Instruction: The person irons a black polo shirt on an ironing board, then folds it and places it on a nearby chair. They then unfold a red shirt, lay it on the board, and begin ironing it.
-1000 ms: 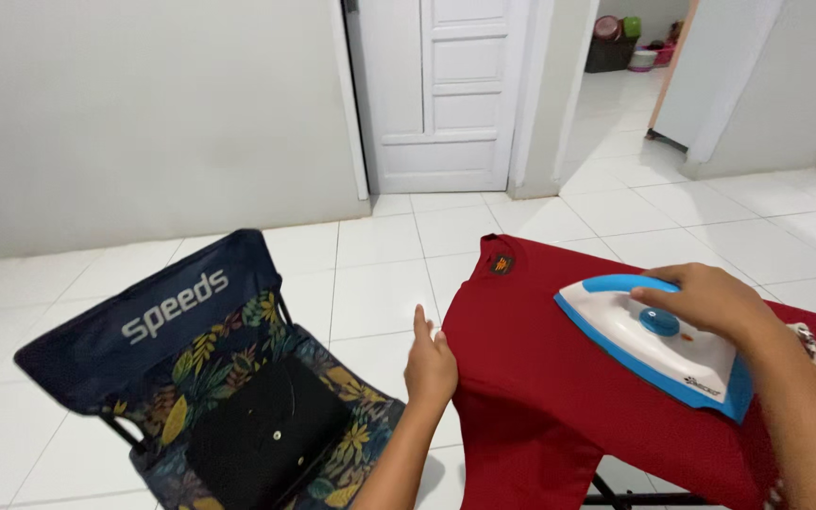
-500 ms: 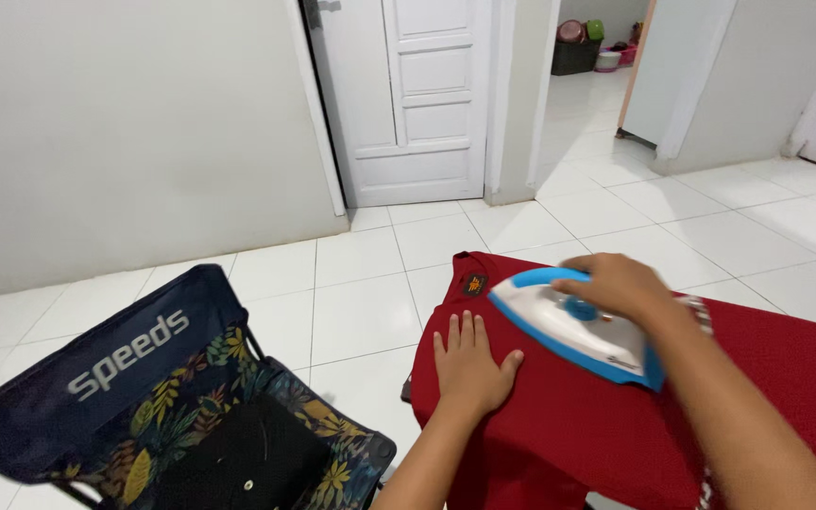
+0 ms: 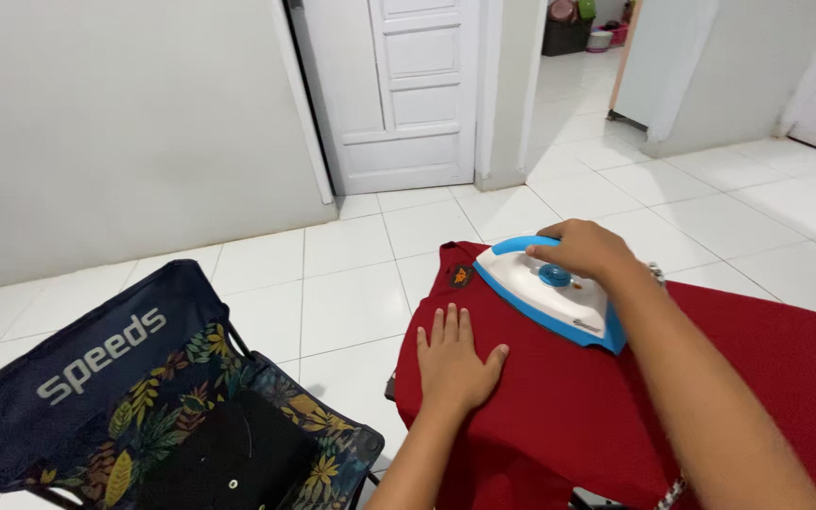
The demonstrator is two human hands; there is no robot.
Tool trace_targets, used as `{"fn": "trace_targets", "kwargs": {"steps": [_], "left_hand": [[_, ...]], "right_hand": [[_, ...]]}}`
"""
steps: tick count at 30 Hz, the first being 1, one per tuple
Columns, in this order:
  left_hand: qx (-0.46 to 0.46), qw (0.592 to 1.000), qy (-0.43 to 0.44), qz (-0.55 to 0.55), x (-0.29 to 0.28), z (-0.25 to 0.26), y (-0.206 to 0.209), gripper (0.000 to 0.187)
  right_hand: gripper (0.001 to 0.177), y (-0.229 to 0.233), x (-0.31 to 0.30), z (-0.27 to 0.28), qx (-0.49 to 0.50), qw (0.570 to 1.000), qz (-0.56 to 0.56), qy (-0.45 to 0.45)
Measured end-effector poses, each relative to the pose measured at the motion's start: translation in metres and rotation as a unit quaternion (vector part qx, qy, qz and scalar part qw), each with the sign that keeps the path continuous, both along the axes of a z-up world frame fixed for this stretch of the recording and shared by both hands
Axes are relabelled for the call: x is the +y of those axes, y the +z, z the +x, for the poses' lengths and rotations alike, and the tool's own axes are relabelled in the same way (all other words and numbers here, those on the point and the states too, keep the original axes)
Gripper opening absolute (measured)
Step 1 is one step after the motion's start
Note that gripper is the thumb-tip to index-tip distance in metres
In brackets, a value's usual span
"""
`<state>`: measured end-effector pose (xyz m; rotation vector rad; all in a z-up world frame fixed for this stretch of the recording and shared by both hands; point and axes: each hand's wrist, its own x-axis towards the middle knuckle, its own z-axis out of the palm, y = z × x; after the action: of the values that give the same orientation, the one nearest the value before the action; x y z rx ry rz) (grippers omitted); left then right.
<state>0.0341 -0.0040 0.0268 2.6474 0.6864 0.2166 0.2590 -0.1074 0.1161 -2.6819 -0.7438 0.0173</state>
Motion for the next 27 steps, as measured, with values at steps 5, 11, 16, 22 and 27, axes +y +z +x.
{"fn": "trace_targets", "kwargs": {"steps": [5, 11, 16, 22, 27], "left_hand": [[-0.018, 1.000, -0.005, 0.013, 0.001, 0.000, -0.001, 0.088], [-0.015, 1.000, -0.003, 0.021, 0.003, 0.004, -0.009, 0.085], [-0.088, 0.996, 0.008, 0.030, 0.008, 0.010, -0.025, 0.068], [-0.150, 0.987, 0.055, -0.017, 0.019, 0.012, -0.036, 0.058], [-0.069, 0.996, 0.031, 0.047, 0.023, 0.009, -0.034, 0.067]], "right_hand": [[0.070, -0.007, -0.113, 0.029, -0.041, 0.999, -0.016, -0.002], [0.061, 0.001, -0.212, 0.012, 0.041, 0.983, -0.022, -0.178], [0.052, 0.017, -0.170, -0.038, 0.126, 0.990, 0.013, -0.062], [0.055, 0.017, -0.075, -0.100, 0.078, 0.996, -0.031, 0.043], [0.059, 0.012, -0.121, -0.098, 0.107, 0.993, -0.040, -0.004]]}}
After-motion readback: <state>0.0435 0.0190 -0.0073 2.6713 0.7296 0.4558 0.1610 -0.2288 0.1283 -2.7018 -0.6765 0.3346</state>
